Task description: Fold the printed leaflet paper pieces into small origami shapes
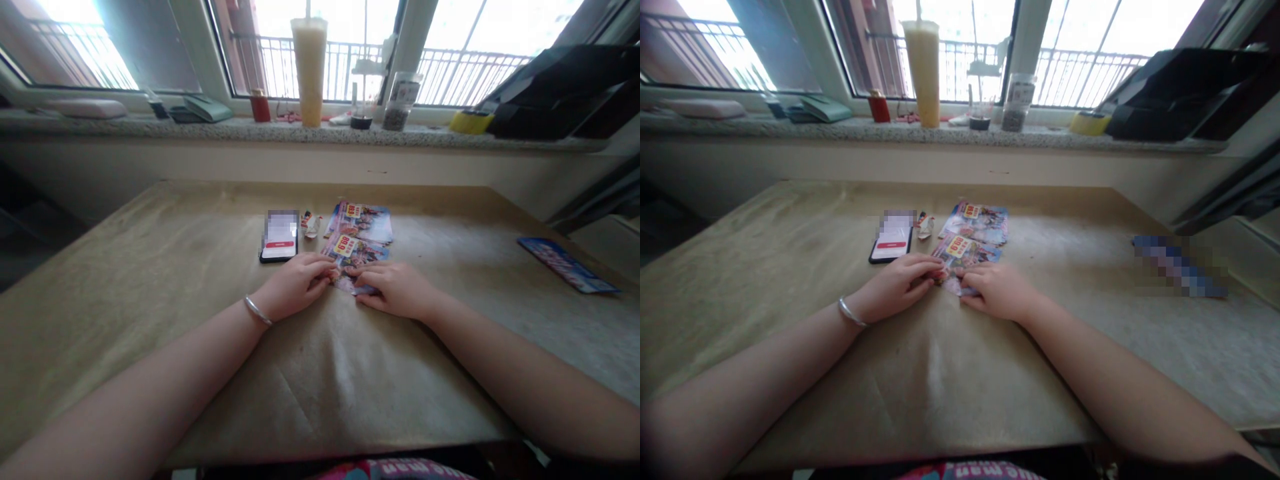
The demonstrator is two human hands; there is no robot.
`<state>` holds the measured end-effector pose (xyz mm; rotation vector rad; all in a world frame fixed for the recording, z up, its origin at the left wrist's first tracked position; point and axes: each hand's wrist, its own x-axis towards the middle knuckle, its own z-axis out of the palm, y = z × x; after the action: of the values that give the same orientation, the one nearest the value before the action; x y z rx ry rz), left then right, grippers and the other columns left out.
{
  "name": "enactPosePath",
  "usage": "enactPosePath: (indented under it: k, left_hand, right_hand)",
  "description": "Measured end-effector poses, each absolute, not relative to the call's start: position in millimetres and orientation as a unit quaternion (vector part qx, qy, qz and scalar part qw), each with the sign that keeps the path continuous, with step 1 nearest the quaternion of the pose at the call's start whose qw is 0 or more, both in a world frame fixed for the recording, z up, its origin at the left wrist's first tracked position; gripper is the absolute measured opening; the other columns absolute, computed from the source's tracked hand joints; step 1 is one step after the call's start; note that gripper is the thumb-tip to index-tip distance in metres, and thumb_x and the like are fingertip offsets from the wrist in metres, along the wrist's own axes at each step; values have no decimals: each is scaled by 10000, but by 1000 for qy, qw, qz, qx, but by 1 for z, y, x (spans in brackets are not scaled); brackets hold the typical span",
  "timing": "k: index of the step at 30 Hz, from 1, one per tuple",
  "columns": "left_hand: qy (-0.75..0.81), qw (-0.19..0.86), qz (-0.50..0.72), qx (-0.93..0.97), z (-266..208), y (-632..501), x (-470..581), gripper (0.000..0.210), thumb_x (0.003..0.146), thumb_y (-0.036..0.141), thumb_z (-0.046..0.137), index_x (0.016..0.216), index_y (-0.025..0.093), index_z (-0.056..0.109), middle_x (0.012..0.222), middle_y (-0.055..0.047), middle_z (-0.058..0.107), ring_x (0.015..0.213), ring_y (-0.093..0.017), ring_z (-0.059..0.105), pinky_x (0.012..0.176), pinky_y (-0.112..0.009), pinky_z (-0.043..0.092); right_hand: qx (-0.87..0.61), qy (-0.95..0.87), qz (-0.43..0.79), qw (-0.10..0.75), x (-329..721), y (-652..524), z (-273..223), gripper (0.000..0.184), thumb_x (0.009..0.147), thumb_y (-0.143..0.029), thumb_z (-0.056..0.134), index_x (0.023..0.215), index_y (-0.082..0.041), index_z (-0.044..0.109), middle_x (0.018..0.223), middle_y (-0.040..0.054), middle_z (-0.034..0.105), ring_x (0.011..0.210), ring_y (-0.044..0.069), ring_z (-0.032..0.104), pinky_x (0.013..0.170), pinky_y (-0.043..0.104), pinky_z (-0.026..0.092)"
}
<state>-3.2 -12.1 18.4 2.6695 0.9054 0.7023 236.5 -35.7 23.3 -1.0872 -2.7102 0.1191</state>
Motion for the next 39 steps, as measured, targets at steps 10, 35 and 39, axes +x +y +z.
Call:
enactPosePath:
  k: [10,35,39]
  left_hand:
    - [326,74,146,931,14,-9,-7,440,888,277,482,1296,114,504,1384,-142,468,1309,-232,405,1107,-406,339]
    - [293,6,92,952,30,-9,-19,283,893,227,478,1130,167,622,1248,-90,587,1118,-219,568,981,-364,463]
    - [310,-8,83,947,30,-11,-16,303,892,257,479,1142,156,616,1240,-97,598,1095,-221,589,962,-361,480]
  right_hand:
    - [-256,-926,228,159,244,-29,24,226,760,-366,693,922,-210,676,1141,55,675,1085,169,607,952,281,454]
    - [-258,-919,260,143,269,-17,32,61,776,-243,671,781,-252,731,1104,21,689,1088,167,596,1020,351,423]
    - [-254,-920,268,129,274,-18,35,65,771,-235,677,776,-246,741,1090,31,693,1056,168,607,983,331,446]
